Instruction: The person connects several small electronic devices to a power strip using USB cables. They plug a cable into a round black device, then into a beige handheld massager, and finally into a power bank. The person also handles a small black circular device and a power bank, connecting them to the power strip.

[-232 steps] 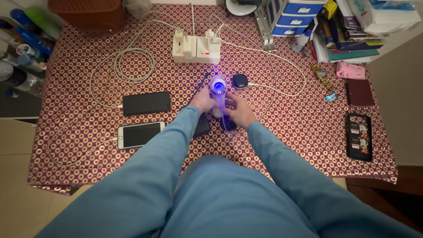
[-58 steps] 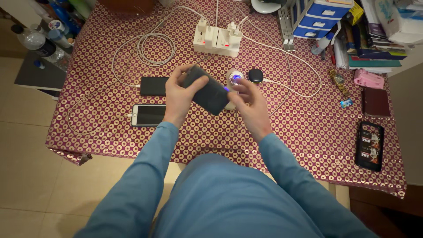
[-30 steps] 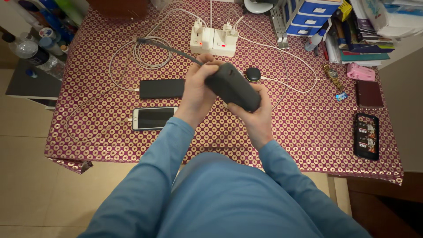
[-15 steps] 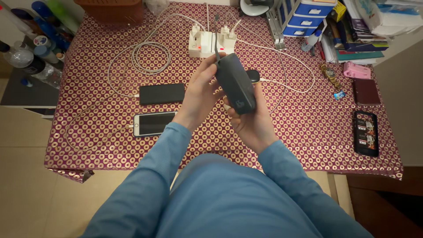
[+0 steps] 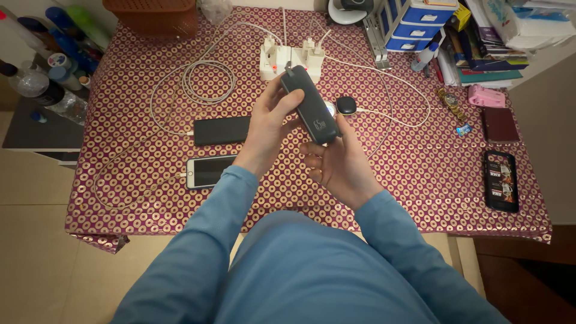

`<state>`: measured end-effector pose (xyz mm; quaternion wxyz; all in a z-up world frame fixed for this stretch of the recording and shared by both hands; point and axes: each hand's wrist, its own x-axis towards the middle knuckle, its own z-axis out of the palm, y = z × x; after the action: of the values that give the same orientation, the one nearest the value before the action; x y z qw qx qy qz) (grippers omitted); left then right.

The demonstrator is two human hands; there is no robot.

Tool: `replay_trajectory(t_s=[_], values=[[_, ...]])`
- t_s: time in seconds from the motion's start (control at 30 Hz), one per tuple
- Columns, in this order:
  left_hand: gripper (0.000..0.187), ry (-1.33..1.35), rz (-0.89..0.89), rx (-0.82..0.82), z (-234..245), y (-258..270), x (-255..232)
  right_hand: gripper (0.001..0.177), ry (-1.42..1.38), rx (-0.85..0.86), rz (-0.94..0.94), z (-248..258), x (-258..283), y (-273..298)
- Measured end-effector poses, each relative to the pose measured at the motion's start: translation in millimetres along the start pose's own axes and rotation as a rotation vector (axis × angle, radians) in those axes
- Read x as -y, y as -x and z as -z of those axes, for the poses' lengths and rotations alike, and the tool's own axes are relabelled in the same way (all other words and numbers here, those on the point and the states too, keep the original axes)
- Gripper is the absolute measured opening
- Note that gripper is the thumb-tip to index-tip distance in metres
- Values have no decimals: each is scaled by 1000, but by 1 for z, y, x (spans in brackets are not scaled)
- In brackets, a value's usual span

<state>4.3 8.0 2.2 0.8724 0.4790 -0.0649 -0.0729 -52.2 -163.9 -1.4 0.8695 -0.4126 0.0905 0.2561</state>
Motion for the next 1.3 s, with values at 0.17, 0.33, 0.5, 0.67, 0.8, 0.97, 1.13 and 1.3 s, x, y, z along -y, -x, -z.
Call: replay_trajectory(t_s=[0.17, 0.33, 0.5, 0.67, 0.8, 0.97, 1.13, 1.3], values=[[54, -1, 48, -22, -1, -1, -3, 55, -66, 68, 30, -1, -6, 1], [52, 12, 23, -54, -3, 3, -2, 48, -57, 61, 52, 1, -11, -2], [56, 135, -55, 122, 3, 11, -3, 48, -81, 119, 57, 9, -15, -3], [69, 130, -96, 308, 5, 16, -7, 50, -49, 105, 88, 22, -17, 1], [74, 168, -130, 398, 3, 18, -9, 51, -52, 139, 90, 30, -20, -1], [82, 30, -64, 354, 2, 21, -13, 50, -166, 267, 87, 42, -24, 1], [81, -54, -49, 324, 2, 20, -12, 53, -171, 204, 56, 46, -25, 2], [76, -123, -106, 275, 1, 18, -10, 54, -168, 216, 49, 47, -25, 1]])
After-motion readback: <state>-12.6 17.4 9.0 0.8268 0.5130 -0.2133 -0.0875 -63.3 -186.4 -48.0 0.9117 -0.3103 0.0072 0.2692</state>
